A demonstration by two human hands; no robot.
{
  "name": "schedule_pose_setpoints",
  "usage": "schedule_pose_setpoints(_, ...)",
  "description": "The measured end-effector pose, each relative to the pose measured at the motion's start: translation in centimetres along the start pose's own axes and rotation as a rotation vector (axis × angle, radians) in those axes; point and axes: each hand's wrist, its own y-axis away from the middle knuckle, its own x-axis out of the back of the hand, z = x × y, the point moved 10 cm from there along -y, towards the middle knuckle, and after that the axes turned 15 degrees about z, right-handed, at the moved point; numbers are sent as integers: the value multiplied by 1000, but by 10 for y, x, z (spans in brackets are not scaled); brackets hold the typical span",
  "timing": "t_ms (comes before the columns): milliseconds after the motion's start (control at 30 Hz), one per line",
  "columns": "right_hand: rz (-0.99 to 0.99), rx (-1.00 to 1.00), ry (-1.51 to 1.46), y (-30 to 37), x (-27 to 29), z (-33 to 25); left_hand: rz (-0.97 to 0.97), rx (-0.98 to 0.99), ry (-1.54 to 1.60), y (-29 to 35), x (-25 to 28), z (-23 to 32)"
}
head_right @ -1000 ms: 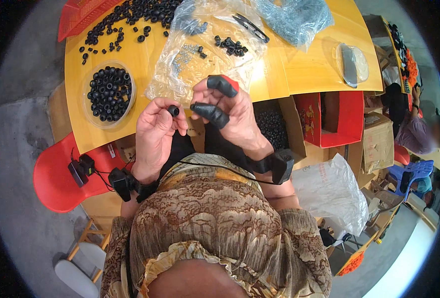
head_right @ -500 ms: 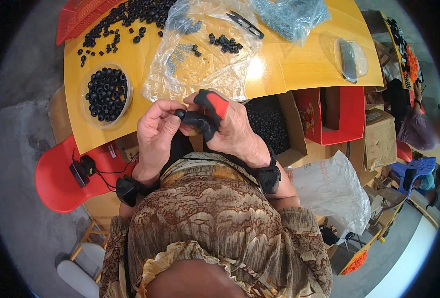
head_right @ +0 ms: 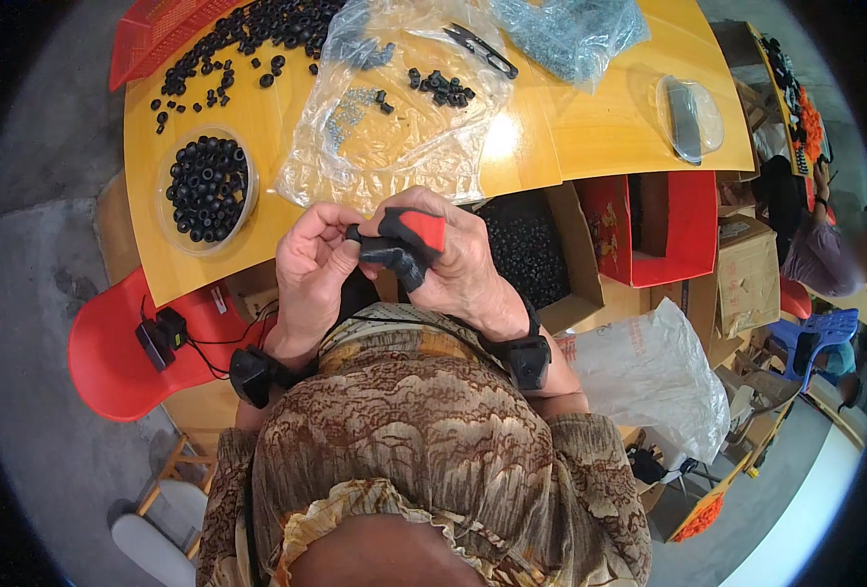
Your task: The person assembles small black plastic components by hand.
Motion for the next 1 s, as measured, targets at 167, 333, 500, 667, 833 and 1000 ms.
schedule_pose_setpoints(167,-50,-91,-119,-1,0,3,11,23,14,1,1,-1)
schedule_pose_setpoints(333,-7,-191,-281,4,-7,10,2,22,41,1,0,0)
schedule_pose_setpoints(500,60,-421,-435,7,-9,30,5,16,-1,-4,2,-4)
schedule_pose_setpoints(667,-36,-158,-83,-6,-4,10,-25,-67,-130,-4,2,4)
schedule_pose_setpoints(833,-59,110,109,-4,-4,-10,-38,-167,-311,-3,0,10)
schedule_pose_setpoints(1000,-104,-46,63,-7,-6,-6,-34,-64,-141,-2,1,2)
